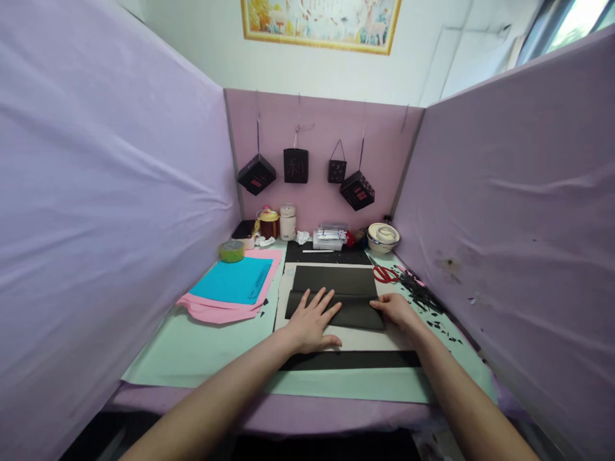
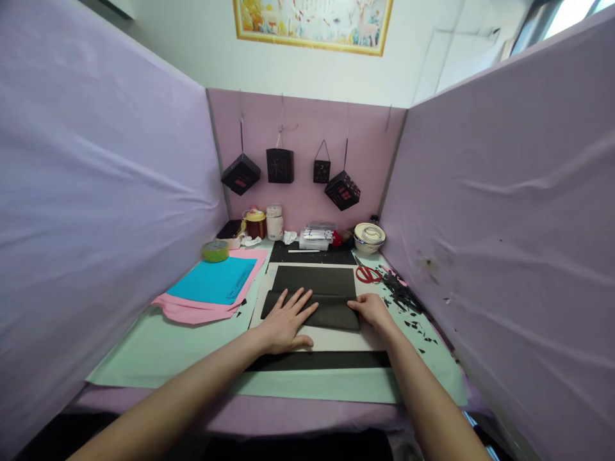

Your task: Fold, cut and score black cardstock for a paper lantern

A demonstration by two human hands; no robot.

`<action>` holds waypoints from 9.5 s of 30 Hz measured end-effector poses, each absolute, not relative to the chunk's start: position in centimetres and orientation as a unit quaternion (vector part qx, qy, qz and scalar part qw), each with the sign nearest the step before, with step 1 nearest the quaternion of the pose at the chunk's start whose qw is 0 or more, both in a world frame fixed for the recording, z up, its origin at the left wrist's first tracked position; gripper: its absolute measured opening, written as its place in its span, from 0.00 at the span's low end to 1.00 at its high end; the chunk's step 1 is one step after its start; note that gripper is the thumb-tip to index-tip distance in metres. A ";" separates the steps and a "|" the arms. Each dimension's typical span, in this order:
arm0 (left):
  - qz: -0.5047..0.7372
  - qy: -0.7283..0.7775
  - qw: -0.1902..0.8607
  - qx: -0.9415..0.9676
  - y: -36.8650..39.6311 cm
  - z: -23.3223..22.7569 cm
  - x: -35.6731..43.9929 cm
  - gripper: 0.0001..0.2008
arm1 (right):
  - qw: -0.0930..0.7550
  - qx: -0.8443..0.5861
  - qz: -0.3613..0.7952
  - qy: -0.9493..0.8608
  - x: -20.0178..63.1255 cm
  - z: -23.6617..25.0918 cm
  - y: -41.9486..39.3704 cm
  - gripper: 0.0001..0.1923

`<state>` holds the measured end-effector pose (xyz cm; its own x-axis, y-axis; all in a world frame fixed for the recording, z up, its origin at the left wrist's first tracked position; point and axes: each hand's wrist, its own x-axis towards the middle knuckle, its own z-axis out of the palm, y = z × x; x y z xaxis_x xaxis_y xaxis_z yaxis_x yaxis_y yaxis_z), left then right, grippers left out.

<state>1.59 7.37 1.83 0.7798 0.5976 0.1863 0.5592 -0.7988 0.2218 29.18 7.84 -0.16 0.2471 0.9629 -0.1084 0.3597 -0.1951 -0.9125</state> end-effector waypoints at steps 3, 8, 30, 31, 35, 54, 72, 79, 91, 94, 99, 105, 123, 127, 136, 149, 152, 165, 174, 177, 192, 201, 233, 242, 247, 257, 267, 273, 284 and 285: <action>0.116 0.305 0.093 0.941 7.6 1.6 1.4 0.42 | 0.399 -0.683 0.366 -0.490 29.4 -0.4 8.1 0.19; 0.115 0.304 0.114 0.939 7.8 1.3 1.4 0.42 | 0.390 -0.688 0.360 -0.495 29.5 -0.5 8.1 0.19; 0.121 0.296 0.137 0.937 8.1 0.9 1.4 0.42 | 0.257 -0.550 0.041 -0.794 21.9 0.9 5.9 0.28; 0.120 0.298 0.138 0.937 8.0 1.0 1.5 0.41 | 0.230 -0.539 0.053 -0.809 21.2 0.6 5.8 0.30; 0.113 0.301 0.141 0.936 7.8 1.4 1.5 0.40 | 0.149 -0.554 0.065 -0.817 20.3 -0.4 5.8 0.38; 0.072 0.395 0.148 0.904 9.0 1.2 1.3 0.43 | 0.071 -0.573 0.037 -0.816 20.3 -0.4 5.8 0.38; 0.042 0.499 0.094 0.860 8.4 0.9 1.3 0.45 | 0.077 -0.646 0.057 -0.758 21.2 -0.8 5.7 0.43; 0.046 0.510 0.088 0.854 8.6 0.9 1.3 0.60 | 0.076 -0.715 0.060 -0.692 23.3 -1.2 5.2 0.46; 0.029 0.484 0.070 0.872 9.1 1.0 1.1 0.58 | 0.059 -0.729 0.070 -0.679 23.4 -0.9 5.1 0.45; 0.033 0.474 0.091 0.875 9.3 1.0 0.9 0.58 | 0.049 -0.728 0.065 -0.680 23.4 -0.5 5.1 0.45; 0.047 0.470 0.105 0.875 9.5 0.7 0.8 0.56 | 0.085 -0.693 -0.007 -0.716 20.9 1.5 5.9 0.38; 0.044 0.465 0.090 0.880 9.3 0.7 0.8 0.46 | 0.150 -0.586 0.009 -0.796 16.2 2.2 6.8 0.24; 0.057 0.507 0.076 0.857 8.9 0.8 1.0 0.58 | 0.156 -0.692 -0.022 -0.704 20.4 -0.5 4.8 0.28; 0.052 0.518 0.092 0.849 8.8 1.0 0.9 0.58 | 0.148 -0.727 -0.028 -0.670 22.3 -0.7 4.3 0.29; 0.041 0.531 0.120 0.838 9.0 1.6 0.6 0.58 | 0.158 -0.718 -0.037 -0.676 23.4 -1.2 4.2 0.29; 0.149 0.576 0.070 0.801 9.1 1.2 0.7 0.28 | 0.123 -0.778 0.089 -0.609 27.4 1.2 8.3 0.26; 0.146 0.580 0.069 0.799 9.0 1.3 0.8 0.29 | 0.166 -0.761 0.156 -0.607 27.0 1.3 8.6 0.22; 0.346 0.615 0.252 0.662 10.8 2.7 -0.9 0.39 | 0.385 -0.751 0.224 -0.487 28.7 0.8 8.5 0.31; 0.468 0.299 0.696 0.455 11.6 3.9 -3.1 0.43 | 0.599 -0.572 0.312 -0.465 27.6 -0.2 7.8 0.36; 0.508 0.241 0.678 0.473 11.6 4.3 -3.2 0.32 | 0.647 -0.501 0.291 -0.496 27.4 0.9 7.7 0.38; 0.439 0.370 0.605 0.551 11.3 2.9 -3.2 0.26 | 0.649 -0.435 0.427 -0.455 27.2 -0.1 7.6 0.20; 0.425 0.361 0.669 0.491 10.9 3.5 -3.1 0.27 | 0.662 -0.406 0.472 -0.417 27.2 0.2 7.3 0.16; 0.506 0.481 0.467 0.542 11.1 3.8 -2.9 0.26 | 0.580 -0.524 0.467 -0.413 28.6 0.3 7.1 0.19; 0.129 0.359 0.143 0.913 7.0 2.6 3.3 0.32 | 0.461 -0.700 0.090 -0.538 29.0 0.6 7.5 0.18; 0.086 0.373 0.116 0.917 7.4 1.2 3.2 0.33 | 0.345 -0.564 -0.044 -0.749 24.5 1.5 5.9 0.17; 0.103 0.367 0.093 0.920 7.5 0.5 3.1 0.35 | 0.250 -0.537 -0.017 -0.806 20.6 -0.5 4.8 0.18; 0.156 0.391 0.059 0.905 6.8 0.4 3.4 0.30 | 0.223 -0.554 -0.029 -0.802 20.4 -0.2 4.6 0.18; 0.124 0.411 0.096 0.898 6.3 0.7 3.2 0.32 | 0.244 -0.624 -0.073 -0.739 21.2 -0.9 4.6 0.20; 0.116 0.458 0.079 0.878 5.6 0.7 2.4 0.35 | 0.219 -0.684 -0.079 -0.692 22.5 -1.0 4.0 0.26; 0.116 0.468 0.071 0.873 5.5 0.6 2.2 0.36 | 0.217 -0.694 -0.079 -0.682 22.6 -1.0 3.9 0.27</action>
